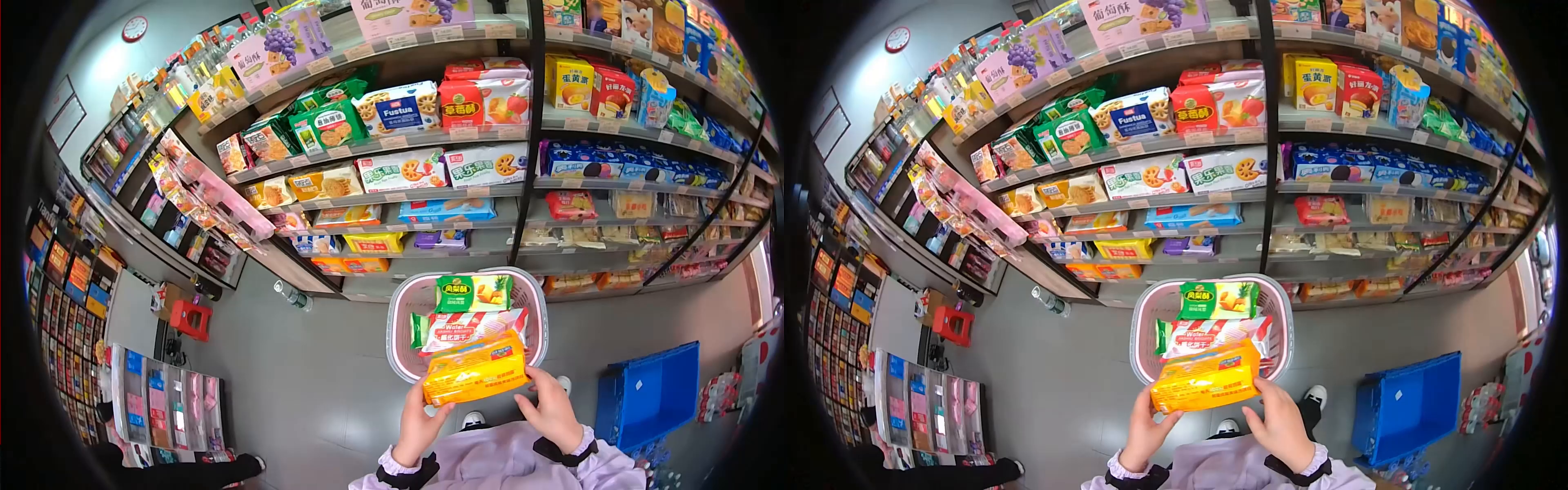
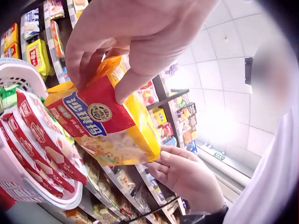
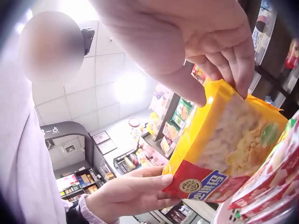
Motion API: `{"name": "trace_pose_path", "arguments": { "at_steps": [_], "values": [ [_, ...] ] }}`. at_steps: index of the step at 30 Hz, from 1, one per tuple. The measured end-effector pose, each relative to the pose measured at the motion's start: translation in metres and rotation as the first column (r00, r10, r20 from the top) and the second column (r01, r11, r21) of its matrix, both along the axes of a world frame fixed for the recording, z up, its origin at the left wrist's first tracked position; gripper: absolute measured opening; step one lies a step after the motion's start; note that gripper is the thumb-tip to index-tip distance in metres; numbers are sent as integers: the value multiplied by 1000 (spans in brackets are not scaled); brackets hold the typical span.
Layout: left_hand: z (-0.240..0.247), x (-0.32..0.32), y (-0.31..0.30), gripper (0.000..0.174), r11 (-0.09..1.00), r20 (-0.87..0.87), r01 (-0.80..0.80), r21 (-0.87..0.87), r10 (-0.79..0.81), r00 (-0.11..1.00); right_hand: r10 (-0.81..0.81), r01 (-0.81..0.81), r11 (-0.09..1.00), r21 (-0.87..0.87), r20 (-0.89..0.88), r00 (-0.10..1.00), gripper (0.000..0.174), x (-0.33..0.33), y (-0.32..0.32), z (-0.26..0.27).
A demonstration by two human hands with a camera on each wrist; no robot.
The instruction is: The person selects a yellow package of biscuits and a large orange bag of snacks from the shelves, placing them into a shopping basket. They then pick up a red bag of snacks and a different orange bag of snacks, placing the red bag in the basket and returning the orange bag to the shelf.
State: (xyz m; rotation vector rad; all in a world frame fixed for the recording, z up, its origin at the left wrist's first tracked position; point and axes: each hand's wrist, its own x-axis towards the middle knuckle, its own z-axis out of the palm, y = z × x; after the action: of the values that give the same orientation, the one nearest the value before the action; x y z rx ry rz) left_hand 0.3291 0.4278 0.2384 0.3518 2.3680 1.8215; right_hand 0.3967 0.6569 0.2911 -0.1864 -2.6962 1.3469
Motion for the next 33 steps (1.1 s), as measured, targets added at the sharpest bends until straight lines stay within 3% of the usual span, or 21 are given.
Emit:
{"name": "trace_pose_path", "arguments": {
  "at_steps": [3, 11, 15, 16, 23, 27, 33],
  "values": [
    [2, -4, -24, 65, 996, -11, -83, 37, 84, 996, 30, -31, 995, -92, -12, 999, 54, -10, -28, 9],
    [18, -12, -54, 69, 987, -48, -133, -88, 130, 990, 209, -202, 958, -205, 12, 978, 54, -39, -46, 6],
    [29, -15, -63, 69, 958, -43, -202, -202, 197, 979, 313, -272, 907, -322, 82, 946, 56, -60, -46, -3],
    [28, -16, -66, 69, 953, -41, -227, -203, 223, 974, 342, -332, 899, -285, -14, 940, 56, -67, -47, -6],
    [28, -20, -77, 68, 919, 32, -324, -224, 339, 940, 493, -428, 811, -400, 71, 867, 57, -103, -53, -20],
    [16, -38, -96, 68, 923, 49, -329, -200, 344, 938, 531, -444, 797, -409, 124, 838, 58, -124, -66, -19],
    [-4, -104, -146, 67, 936, 42, -287, -206, 301, 953, 479, -433, 858, -276, 126, 869, 59, -173, -120, -37]
  ]
}}
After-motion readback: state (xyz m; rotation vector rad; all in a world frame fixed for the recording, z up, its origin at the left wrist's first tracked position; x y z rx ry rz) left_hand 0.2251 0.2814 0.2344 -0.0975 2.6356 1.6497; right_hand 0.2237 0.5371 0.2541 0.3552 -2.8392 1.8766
